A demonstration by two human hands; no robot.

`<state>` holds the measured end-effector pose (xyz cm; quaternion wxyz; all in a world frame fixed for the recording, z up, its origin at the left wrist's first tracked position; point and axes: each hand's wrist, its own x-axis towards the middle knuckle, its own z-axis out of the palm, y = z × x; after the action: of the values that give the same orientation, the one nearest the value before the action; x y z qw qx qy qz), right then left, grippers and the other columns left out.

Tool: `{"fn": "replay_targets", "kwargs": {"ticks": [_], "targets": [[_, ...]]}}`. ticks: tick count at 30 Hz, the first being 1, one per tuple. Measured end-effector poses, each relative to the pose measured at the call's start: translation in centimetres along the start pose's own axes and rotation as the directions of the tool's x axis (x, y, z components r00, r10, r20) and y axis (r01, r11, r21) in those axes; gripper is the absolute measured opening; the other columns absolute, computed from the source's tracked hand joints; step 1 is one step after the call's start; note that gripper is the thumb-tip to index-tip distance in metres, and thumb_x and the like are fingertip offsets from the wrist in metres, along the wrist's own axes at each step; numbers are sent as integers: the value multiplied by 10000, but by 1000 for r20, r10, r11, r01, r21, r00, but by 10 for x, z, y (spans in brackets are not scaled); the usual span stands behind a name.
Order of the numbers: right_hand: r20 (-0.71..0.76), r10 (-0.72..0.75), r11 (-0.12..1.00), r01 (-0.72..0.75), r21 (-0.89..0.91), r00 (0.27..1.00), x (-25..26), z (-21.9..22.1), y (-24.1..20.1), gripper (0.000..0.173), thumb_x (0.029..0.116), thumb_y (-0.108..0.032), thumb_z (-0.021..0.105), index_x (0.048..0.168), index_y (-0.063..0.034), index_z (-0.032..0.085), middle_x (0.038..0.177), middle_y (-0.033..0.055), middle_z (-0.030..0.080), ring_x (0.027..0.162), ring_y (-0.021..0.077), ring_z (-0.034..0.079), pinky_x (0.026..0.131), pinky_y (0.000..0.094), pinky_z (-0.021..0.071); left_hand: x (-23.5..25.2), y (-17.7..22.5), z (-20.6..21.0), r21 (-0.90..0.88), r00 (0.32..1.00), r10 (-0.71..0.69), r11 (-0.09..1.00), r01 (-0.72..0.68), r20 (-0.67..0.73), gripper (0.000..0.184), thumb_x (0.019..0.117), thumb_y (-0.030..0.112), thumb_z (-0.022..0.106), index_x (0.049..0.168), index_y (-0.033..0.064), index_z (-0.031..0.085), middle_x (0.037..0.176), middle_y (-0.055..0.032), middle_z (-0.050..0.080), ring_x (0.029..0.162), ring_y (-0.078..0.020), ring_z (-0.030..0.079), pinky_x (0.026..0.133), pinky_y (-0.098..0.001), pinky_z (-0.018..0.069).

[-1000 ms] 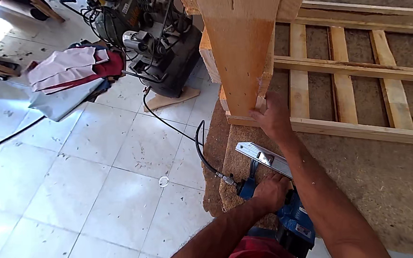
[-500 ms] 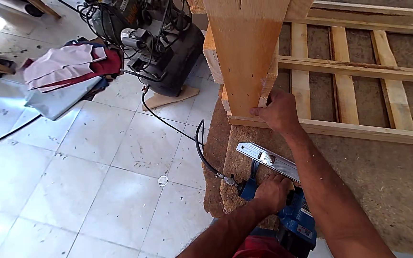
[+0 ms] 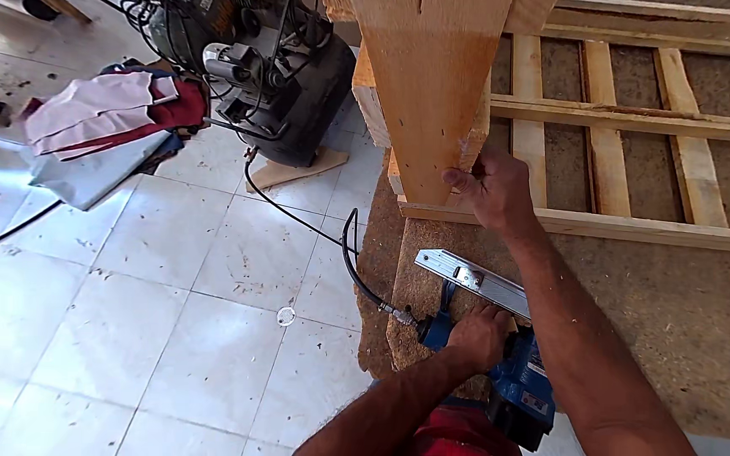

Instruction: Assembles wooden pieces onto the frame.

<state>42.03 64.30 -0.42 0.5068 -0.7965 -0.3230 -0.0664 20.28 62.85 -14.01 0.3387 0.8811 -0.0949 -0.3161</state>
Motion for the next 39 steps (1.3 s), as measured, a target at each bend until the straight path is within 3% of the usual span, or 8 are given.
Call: {"fn": "replay_targets", "kwargs": {"ticks": [12,16,24,27,29,33,35,39], "targets": [[174,71,996,-79,39,982,12,-17,-1,389,914,-443,759,1016,-73,699,825,3,692,712,69,670,672,289,606,0,3,0,1,999,-28,1000,28,40,406,1065,300,456,1427,149,563,1458,-74,581,1398,-284,499,1167,-469,411],[83,102,993,-106,42,991,7,-8,-5,367,910,-418,775,1008,-74,693,786,-7,683,665,65,659,629,280,605,0,4,-3,2,999,-29,1000,29,44,383,1073,305,426,1378,136,586,1429,-79,597,1382,-274,512,1158,-468,415],[88,134,987,-141,82,987,1,-7,-2,398,905,-426,779,1068,-72,701,891,8,718,786,76,704,732,293,633,1,2,4,11,999,-43,999,42,21,384,1077,334,427,1378,158,587,1414,-59,609,1361,-257,534,1141,-456,437],[117,168,985,-173,27,979,-4,-6,-5,396,854,-243,843,1144,-26,681,1054,80,714,980,141,714,913,353,619,2,2,1,10,999,-30,999,30,11,390,1065,318,455,1392,149,583,1427,-70,600,1375,-270,520,1154,-456,422],[76,163,986,-164,11,984,-6,1,-7,374,837,-158,849,1137,-15,677,1069,95,710,992,146,719,915,343,623,1,3,0,7,1000,-28,1000,28,12,386,1073,321,435,1381,146,590,1430,-70,600,1382,-268,515,1154,-455,422],[51,85,996,-84,-23,995,-7,-1,-11,388,959,-347,736,1143,-9,681,1034,89,715,938,123,727,853,320,641,1,3,-1,7,1000,-25,1000,25,17,385,1074,326,436,1376,146,591,1437,-60,598,1388,-252,513,1162,-445,416],[-2,83,996,-83,-20,997,-8,1,-17,379,992,-340,696,1181,-11,686,1059,79,735,945,103,737,855,298,646,1,2,-1,1,1000,-24,1000,24,13,381,1074,326,433,1369,147,593,1431,-62,601,1392,-254,510,1164,-453,413],[-134,56,996,-64,-57,989,-11,13,-17,327,985,-325,708,1091,-15,710,958,69,734,846,103,728,775,297,641,-1,3,-5,-37,1000,-6,999,6,-6,369,1043,265,459,1360,141,602,1412,-82,610,1388,-284,509,1152,-489,422]]}}
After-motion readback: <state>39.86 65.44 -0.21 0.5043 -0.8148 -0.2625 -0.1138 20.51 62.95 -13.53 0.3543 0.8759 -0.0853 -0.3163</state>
